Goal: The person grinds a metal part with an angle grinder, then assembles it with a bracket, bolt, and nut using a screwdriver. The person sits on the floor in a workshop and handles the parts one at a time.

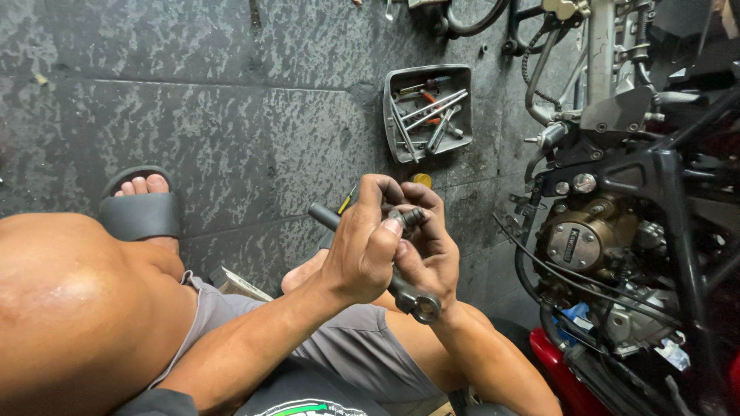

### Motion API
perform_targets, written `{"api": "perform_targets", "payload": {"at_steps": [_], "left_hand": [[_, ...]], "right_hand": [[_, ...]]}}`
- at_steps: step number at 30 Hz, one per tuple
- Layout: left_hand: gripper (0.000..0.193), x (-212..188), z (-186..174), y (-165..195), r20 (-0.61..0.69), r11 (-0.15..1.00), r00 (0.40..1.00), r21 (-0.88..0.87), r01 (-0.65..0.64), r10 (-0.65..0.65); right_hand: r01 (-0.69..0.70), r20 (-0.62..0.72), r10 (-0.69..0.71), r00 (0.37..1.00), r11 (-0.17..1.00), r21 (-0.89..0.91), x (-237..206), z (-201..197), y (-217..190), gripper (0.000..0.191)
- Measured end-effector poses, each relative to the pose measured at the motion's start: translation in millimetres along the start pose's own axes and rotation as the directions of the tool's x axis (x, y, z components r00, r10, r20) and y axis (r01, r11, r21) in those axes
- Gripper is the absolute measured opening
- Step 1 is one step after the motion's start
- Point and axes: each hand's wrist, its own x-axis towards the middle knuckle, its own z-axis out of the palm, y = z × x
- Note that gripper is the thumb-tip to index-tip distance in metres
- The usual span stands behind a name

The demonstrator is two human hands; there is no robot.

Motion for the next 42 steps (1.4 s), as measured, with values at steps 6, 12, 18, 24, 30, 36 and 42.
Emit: {"api": "perform_targets", "payload": {"at_steps": [6, 12, 18, 24, 30, 36, 42], "left_hand": [[0.036, 4.6, -2.1, -3.6, -0.019, 0.998, 0.999, 0.047, 0.039, -0.038], [0.062, 3.7, -9.5, -2.7, -0.145, 0.996, 0.988, 0.084, -0.036, 0.048], [0.069, 5.0, -5.0, -9.0, -0.249, 0.973, 0.953, 0.197, -0.123, 0.170], [0.072, 9.5, -7.8, 1.8, -0.240, 0.960, 0.948, 0.233, -0.153, 0.209], [0.039, 17.4, -26.6, 21.4, 0.357, 0.896, 0.901, 0.270, -0.353, 0.248], [0.031, 14.2, -28.1, 33.4, 0.465, 0.856, 0.874, 0.385, -0.344, 0.142], [0.044, 19.6, -32.5, 49.8, 0.409, 0.840, 0.906, 0.447, -0.308, 0.114]], "right_hand": [[0.031, -0.061, -0.019, 0.998, 0.979, 0.202, 7.0, -4.7, -17.1, 0.042], [0.077, -0.052, -0.058, 0.997, 0.859, 0.506, 4.9, -18.6, -34.3, 0.031], [-0.029, 0.013, 0.027, 1.000, 0.989, 0.146, -14.1, -13.6, -39.5, 0.039], [-0.235, -0.168, 0.191, 0.967, 0.925, -0.298, -8.7, -9.8, -52.4, 0.030], [-0.117, -0.032, 0.114, 0.993, 0.926, -0.359, 5.0, -29.7, -72.6, 0.029], [-0.181, -0.042, 0.176, 0.983, 0.958, -0.223, 9.7, -25.8, -104.1, 0.041], [-0.145, -0.130, 0.094, 0.987, 0.871, -0.469, -9.6, -15.1, -133.6, 0.042]]}}
